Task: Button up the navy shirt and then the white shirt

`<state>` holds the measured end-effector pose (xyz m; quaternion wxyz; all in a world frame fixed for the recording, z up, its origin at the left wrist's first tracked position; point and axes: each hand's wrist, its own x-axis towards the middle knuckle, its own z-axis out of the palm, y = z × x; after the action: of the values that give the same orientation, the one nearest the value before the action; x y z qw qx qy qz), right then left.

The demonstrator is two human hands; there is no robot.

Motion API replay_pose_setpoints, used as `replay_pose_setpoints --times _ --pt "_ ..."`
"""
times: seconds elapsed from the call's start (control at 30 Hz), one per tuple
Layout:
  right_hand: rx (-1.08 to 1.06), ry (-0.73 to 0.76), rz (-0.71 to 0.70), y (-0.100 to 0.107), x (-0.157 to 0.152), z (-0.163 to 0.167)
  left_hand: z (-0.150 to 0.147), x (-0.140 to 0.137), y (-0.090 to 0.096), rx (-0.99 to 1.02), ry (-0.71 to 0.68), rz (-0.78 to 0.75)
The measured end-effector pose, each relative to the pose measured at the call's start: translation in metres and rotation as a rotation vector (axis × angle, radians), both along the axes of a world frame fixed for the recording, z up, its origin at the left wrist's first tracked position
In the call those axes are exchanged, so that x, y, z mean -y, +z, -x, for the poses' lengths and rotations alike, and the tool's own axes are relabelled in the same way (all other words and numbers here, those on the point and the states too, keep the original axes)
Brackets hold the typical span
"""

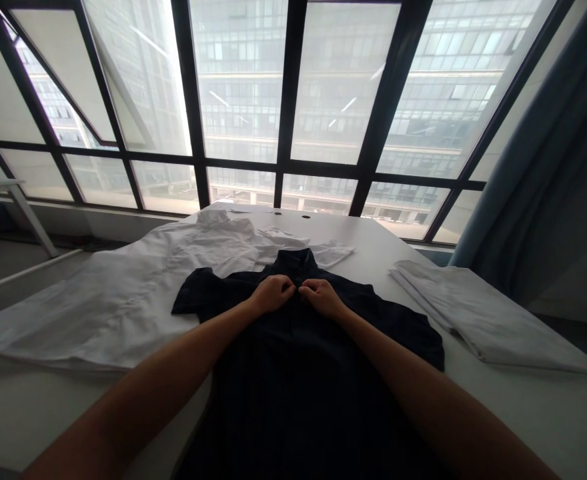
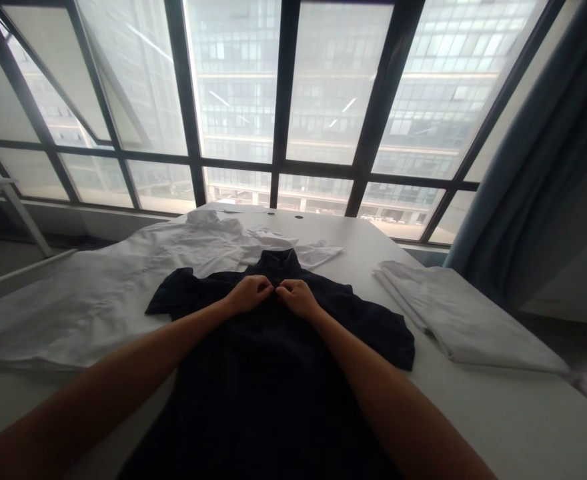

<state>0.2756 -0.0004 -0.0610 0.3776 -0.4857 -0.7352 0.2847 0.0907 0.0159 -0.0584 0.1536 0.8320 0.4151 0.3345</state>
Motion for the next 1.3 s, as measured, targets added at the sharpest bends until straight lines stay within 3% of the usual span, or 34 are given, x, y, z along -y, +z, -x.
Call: replay_pose_setpoints --times 0.13,0.33,0.8,0.97,1.03,1.1,1.17,1.3 --pt "0.012 0.015 -0.020 0.001 0.001 0.000 -0.001 -0.001 -0.001 0.000 0.003 0.012" --pt "0.028 0.072 0.113 0.008 0.000 -0.002 -0.001 -0.004 -0.007 0.054 -0.029 -0.005" --pt "0.074 0.126 0.216 0.016 0.000 -0.004 -0.001 -0.004 -0.004 0.062 -0.085 0.006" --pt "0.153 0.104 -0.014 0.013 -0.006 -0.004 -0.019 0.008 0.005 0.122 -0.188 -0.003" --pt "0.158 0.093 -0.045 0.012 -0.007 -0.004 -0.027 0.012 0.008 0.167 -0.211 -0.029" --pt "0.128 0.014 0.012 0.011 -0.007 -0.004 -0.028 0.010 0.009 0.196 -0.148 -0.050" --pt "0.083 -0.123 0.069 0.011 -0.007 -0.004 -0.021 0.004 0.009 0.213 0.005 -0.050" --pt "0.055 -0.364 0.058 0.014 -0.008 -0.008 0.001 -0.013 0.007 0.205 0.263 0.013"
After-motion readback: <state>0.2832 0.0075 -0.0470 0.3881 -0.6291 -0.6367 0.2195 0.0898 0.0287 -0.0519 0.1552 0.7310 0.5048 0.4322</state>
